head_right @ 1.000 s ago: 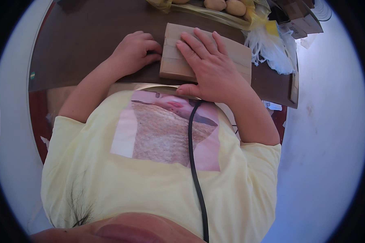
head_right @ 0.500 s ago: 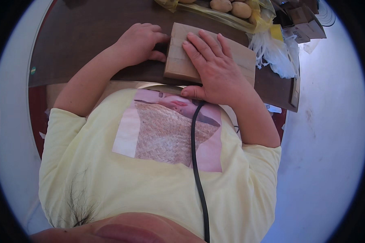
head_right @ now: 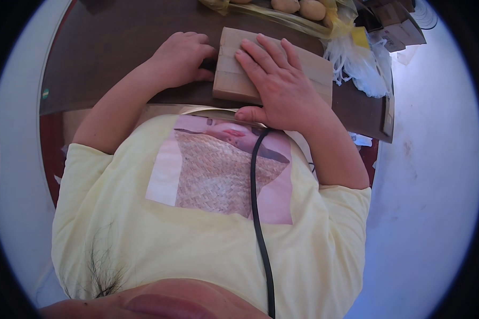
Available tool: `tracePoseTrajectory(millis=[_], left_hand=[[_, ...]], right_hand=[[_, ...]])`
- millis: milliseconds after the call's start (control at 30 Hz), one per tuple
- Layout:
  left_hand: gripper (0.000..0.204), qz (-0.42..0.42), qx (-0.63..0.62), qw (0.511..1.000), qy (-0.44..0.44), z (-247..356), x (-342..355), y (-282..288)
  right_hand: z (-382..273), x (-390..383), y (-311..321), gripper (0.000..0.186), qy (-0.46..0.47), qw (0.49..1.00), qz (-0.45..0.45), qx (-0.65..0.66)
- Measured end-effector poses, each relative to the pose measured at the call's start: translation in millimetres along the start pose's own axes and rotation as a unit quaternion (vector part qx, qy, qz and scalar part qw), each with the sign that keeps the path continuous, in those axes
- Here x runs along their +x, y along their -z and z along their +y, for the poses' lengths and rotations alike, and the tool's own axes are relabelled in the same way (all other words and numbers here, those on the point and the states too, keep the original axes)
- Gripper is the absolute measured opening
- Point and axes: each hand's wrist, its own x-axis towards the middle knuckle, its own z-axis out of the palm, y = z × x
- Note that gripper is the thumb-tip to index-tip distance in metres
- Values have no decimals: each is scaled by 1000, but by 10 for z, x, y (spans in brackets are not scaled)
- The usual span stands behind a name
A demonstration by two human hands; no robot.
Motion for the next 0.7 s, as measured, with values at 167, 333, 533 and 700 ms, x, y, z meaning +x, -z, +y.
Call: tracePoseTrajectory(millis=[167, 333, 533, 700], left_hand=[[45, -31, 7, 999, 21, 37, 13, 42], [62, -39, -13, 998, 45, 78, -25, 108], [74, 74, -58, 996, -1, 62, -203, 253], [75, 75, -93, 988, -97, 170, -298, 300]], right_hand=[[17, -3, 0, 98, 3, 1000, -8, -23], [12, -6, -2, 93, -5, 1000, 5, 7], [84, -75, 110, 85, -7, 999, 48, 6], [23, -177, 38, 80, -6, 1000, 26, 15]])
